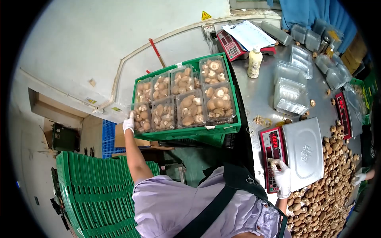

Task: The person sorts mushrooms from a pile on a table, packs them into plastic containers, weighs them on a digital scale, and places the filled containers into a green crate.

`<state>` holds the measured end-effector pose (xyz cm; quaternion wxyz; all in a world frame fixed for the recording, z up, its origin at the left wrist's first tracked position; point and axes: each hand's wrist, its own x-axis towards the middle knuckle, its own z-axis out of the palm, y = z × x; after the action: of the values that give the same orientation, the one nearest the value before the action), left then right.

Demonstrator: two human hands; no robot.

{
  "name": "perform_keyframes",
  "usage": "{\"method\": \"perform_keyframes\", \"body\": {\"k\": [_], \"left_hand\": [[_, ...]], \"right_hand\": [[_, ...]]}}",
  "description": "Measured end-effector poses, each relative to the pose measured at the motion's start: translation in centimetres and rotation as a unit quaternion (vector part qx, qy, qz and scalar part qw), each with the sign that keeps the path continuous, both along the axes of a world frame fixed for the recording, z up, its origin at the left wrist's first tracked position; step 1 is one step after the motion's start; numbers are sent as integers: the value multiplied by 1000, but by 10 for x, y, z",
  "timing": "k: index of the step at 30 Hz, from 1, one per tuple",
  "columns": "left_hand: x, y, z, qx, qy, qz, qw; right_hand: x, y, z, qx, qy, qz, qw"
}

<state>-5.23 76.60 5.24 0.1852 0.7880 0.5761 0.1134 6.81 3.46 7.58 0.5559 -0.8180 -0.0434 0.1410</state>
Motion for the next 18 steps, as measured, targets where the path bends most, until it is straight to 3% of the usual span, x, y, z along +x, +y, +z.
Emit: {"method": "perform_keyframes", "body": {"k": [3,11,13,16,18], "left_hand": [[31,-56,-2,52,170,45,983],[53,-82,-31,119,178,4,977],[48,-86,-37,175,169,-64,968],[47,-99,-33,160,191,-133,959],[51,-107,-30,140,205,-146,958]], "right_hand": [[1,9,6,-16,-5,7,1000],[-2,14,-13,-10,-7,-1,1000],[-5,22,-6,-14,-5,-5,1000],[-16,28,-1,-34,-72,2,997],[-25,24,-6,-8,-18,-1,1000]]}}
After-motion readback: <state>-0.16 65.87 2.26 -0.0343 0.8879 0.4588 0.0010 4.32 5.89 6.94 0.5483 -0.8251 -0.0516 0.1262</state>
